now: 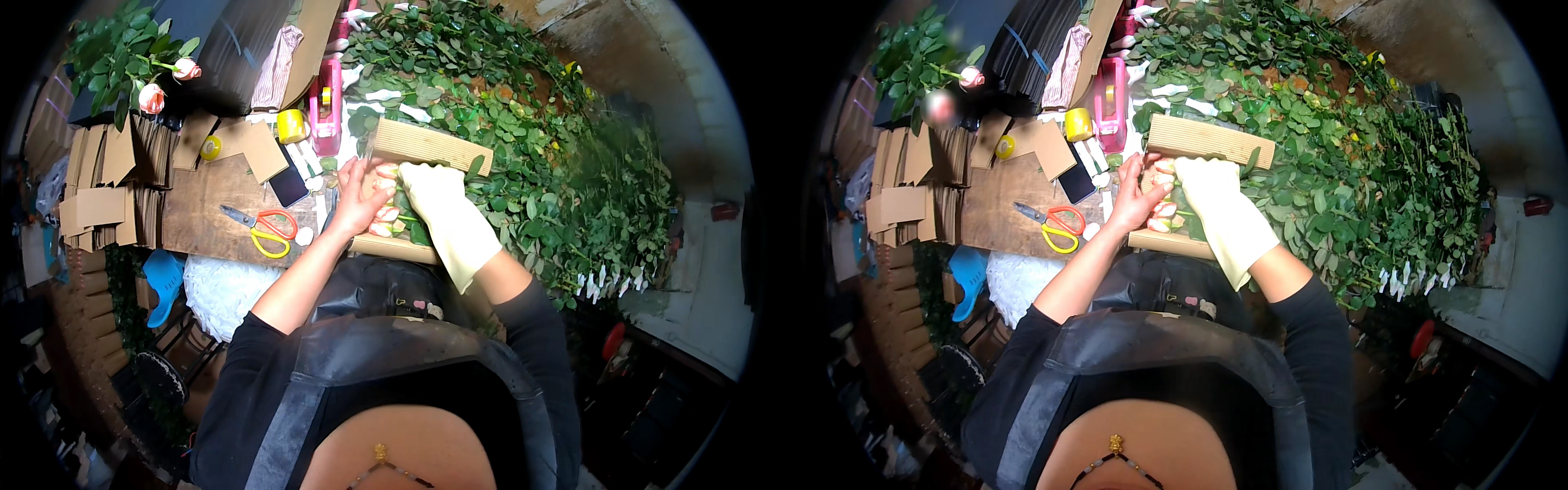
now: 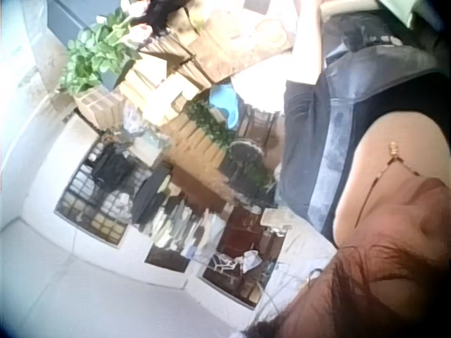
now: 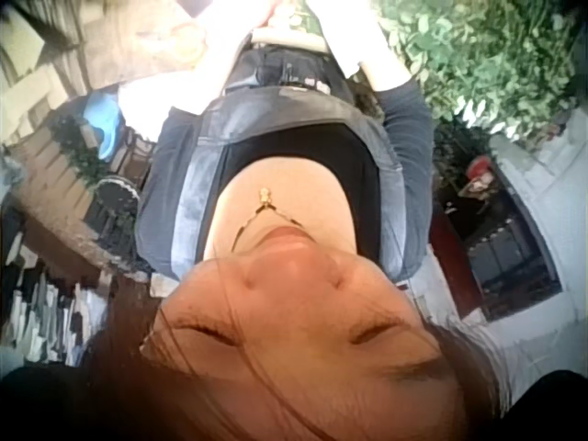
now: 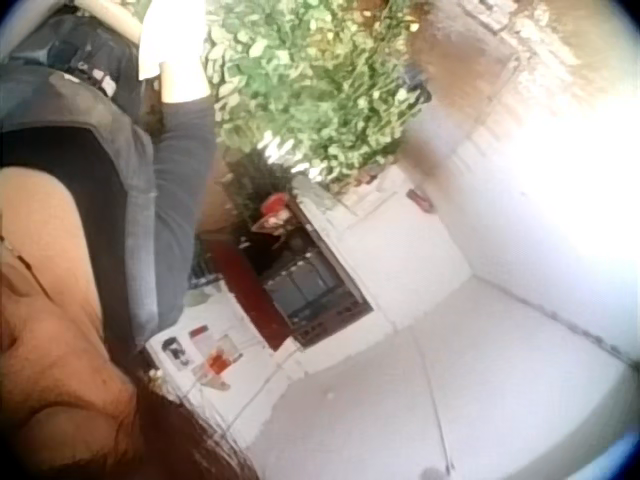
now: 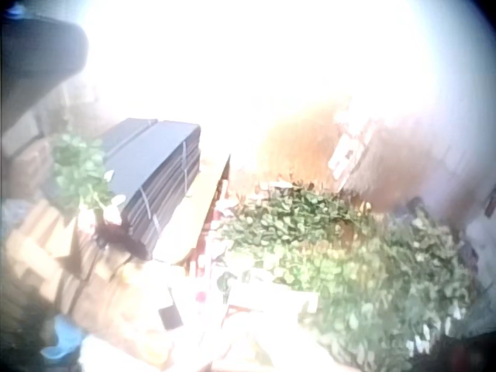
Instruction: The person packs roses into a cardboard box by hand, places a cardboard cover over them, and seals the box using a handheld tape dispenser.
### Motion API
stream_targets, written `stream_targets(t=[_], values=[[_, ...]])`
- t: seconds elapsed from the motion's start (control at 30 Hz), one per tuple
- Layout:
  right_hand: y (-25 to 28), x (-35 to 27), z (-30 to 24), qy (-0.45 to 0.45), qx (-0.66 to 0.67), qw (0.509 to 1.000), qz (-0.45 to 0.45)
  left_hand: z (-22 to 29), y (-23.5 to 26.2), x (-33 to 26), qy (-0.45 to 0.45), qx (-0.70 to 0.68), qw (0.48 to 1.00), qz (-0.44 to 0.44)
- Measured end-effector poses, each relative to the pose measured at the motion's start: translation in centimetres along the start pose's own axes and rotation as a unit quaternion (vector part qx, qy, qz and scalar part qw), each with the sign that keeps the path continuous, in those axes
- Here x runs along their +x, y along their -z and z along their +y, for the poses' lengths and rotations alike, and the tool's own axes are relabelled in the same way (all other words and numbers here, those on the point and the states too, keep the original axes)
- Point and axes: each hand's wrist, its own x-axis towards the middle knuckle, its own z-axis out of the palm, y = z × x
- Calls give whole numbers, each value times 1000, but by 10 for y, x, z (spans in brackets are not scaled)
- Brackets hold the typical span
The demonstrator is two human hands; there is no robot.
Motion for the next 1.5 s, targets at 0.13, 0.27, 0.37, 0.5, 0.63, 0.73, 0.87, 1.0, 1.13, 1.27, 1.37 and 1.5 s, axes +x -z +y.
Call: stream_targets(t=[0.13, 0.27, 0.37, 0.5, 0.63, 0.73, 0.87, 1.0, 1.13, 1.27, 1.37, 1.5], values=[[6, 3, -3, 0, -13, 1000, -15, -2, 0, 1, 14, -3, 1000, -17], [16, 10, 0, 32, -24, 998, -49, 12, -3, -3, 12, 19, 1000, -9], [49, 15, -13, 82, -81, 987, -111, 2, -10, 2, 14, 14, 1000, -13], [82, 61, -78, 171, 16, 983, -66, 17, -9, 9, -79, -34, 992, 95], [58, 124, -179, 208, 133, 969, -26, 26, 2, 7, -53, -459, 887, -9], [21, 168, -214, 113, 75, 986, -101, -6, -29, 8, 44, -421, 902, -89], [2, 191, -226, 68, 61, 990, -109, 18, -21, -2, 15, -99, 995, 15], [10, 188, -217, 37, 118, 991, -54, 2, -39, -4, 17, -304, 952, -12], [27, 194, -205, 27, 283, 959, -3, -29, -43, 3, -48, -406, 909, -87], [61, 184, -188, -37, 512, 823, -245, -31, -44, 3, -83, -302, 945, -91], [45, 169, -182, 33, 216, 956, -197, -31, -38, 7, -46, -333, 935, -115], [26, 161, -164, 65, 92, 982, -149, -17, -23, 11, 23, -523, 836, -165]])
